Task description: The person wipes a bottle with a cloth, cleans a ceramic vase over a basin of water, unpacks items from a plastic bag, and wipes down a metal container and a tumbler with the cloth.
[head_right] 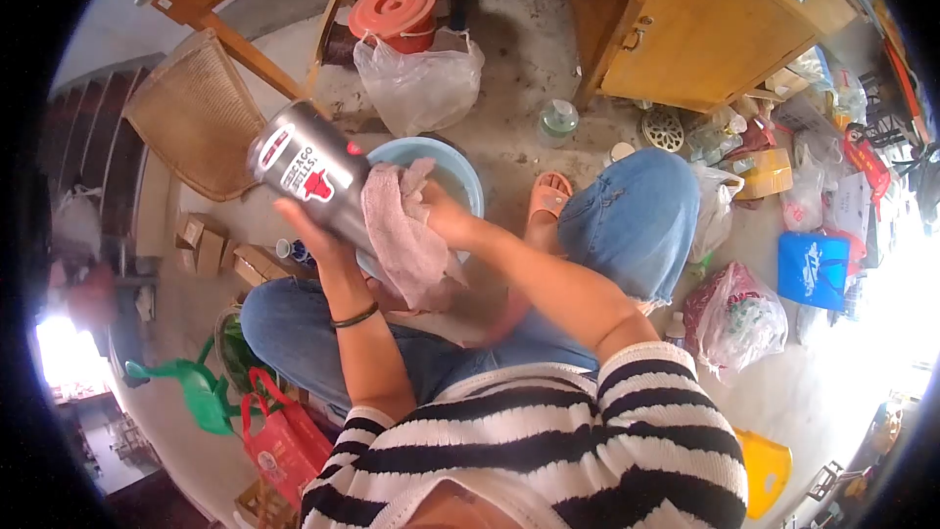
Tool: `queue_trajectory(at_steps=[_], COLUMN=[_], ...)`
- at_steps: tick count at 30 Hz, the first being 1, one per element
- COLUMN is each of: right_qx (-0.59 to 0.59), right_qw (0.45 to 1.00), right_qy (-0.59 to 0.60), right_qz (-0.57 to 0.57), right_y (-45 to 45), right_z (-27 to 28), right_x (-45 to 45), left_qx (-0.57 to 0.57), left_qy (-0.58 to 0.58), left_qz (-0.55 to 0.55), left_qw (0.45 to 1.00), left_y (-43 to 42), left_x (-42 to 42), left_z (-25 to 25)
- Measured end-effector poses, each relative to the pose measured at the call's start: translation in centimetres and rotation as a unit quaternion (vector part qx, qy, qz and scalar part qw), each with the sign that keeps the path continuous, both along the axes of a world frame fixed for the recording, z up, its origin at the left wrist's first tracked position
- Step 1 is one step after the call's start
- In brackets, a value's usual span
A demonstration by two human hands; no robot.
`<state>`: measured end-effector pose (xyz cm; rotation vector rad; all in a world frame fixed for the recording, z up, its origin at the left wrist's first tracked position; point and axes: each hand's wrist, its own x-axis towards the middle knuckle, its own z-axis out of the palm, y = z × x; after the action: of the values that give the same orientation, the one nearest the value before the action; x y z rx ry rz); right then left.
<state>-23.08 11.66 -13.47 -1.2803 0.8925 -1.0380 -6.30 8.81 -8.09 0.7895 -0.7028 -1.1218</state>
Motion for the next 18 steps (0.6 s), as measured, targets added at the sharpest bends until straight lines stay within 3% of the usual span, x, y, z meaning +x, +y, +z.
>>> queue_trajectory(at_steps=[1, 2, 3, 5, 6, 7, 9, 10, 14, 15, 18], right_qx=[-0.044, -0.089, -0.177, -0.232, -0.257, -0.255, -0.243, -0.233, -0.128, -0.114, -0.267], right_qw=[0.999, 0.995, 0.977, 0.954, 0.94, 0.945, 0.961, 0.959, 0.988, 0.992, 0.958], right_qy=[-0.023, -0.046, 0.094, 0.155, 0.186, 0.171, 0.007, -0.075, -0.061, -0.052, 0.101], right_qz=[-0.016, -0.032, -0.075, -0.107, -0.124, -0.116, -0.134, -0.142, -0.064, -0.031, 0.01], right_y=[-0.1, -0.2, 0.0, 0.3, 0.6, 0.9, -0.2, -0.6, -3.9, -5.1, -7.4], right_z=[1.1, 2.6, 4.6, 3.7, 3.8, 4.0, 4.5, 5.3, 9.6, 9.7, 7.7], right_x=[-0.2, -0.4, -1.0, -1.1, -0.9, -0.9, 0.8, 1.4, 1.2, 1.0, 0.4], left_qx=[-0.016, 0.019, 0.04, 0.043, 0.007, -0.027, -0.077, -0.063, -0.044, -0.068, -0.121], left_qy=[-0.055, -0.124, -0.088, -0.034, -0.084, -0.135, -0.247, -0.224, -0.268, -0.248, -0.173], left_qz=[-0.053, -0.04, -0.028, 0.031, 0.031, 0.031, -0.001, -0.007, -0.021, -0.036, -0.042], left_qw=[0.997, 0.991, 0.995, 0.998, 0.996, 0.99, 0.966, 0.973, 0.962, 0.966, 0.977], left_y=[-1.1, -1.2, -0.8, 0.0, 0.1, 0.4, 0.5, 0.3, -0.9, -0.7, 0.2], left_x=[2.4, 2.1, 1.3, -0.7, -0.5, -0.2, 0.0, 0.2, 2.2, 1.8, 0.7], left_z=[-4.4, -4.1, -3.0, -2.2, -2.6, -3.3, -2.9, -3.6, -9.8, -8.7, -5.1])
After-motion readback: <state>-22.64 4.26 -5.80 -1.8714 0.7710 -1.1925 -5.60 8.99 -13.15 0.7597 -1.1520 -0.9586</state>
